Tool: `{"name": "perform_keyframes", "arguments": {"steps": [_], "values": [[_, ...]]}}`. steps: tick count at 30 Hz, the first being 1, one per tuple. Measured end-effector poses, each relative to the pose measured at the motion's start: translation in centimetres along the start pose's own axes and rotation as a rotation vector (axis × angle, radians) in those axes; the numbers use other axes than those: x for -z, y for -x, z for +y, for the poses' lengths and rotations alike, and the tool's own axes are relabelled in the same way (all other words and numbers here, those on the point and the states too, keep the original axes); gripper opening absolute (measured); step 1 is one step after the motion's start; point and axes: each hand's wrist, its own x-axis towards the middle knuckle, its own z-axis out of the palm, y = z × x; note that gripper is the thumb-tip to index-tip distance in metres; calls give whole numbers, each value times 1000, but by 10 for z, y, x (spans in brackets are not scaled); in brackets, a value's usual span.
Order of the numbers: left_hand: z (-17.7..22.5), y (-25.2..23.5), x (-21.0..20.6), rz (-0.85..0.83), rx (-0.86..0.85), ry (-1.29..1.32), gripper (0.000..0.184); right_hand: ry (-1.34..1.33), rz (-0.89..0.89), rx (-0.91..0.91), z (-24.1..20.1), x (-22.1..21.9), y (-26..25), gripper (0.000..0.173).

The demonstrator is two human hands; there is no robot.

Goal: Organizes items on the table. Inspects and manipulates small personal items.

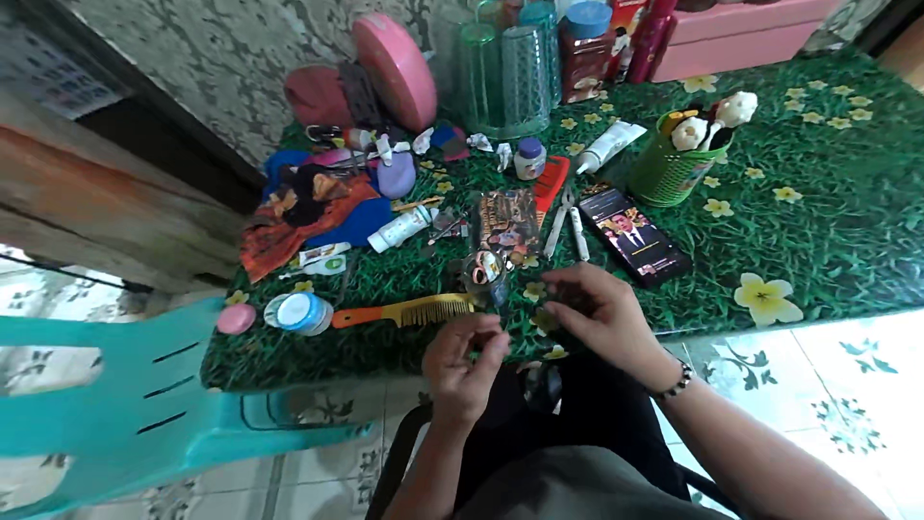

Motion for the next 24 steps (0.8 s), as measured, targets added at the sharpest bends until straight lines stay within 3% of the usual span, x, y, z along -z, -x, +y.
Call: {"name": "perform_keyframes", "arguments": {"steps": [3,7,12,16,20,24], "values": [[5,-10,17,85,-59,-269,22,-27,15,-3,-2,-14,-10,41],[9,-35,27,28,9,-481,50,-18,-28,-43,-5,-32,-22,62],[20,-69,16,-55,42,-736,30,109,-73,-58,-6,-40,-33,76],[20,-83,9,-100,8,-879,26,194,-93,-46,-7,-45,-40,79],[24,-90,8,-164,18,-834,17,161,-96,-40,-8,-44,-39,68],[37,-94,6,-144,-95,-707,11,84,-68,-17,-6,-42,-38,67]]}}
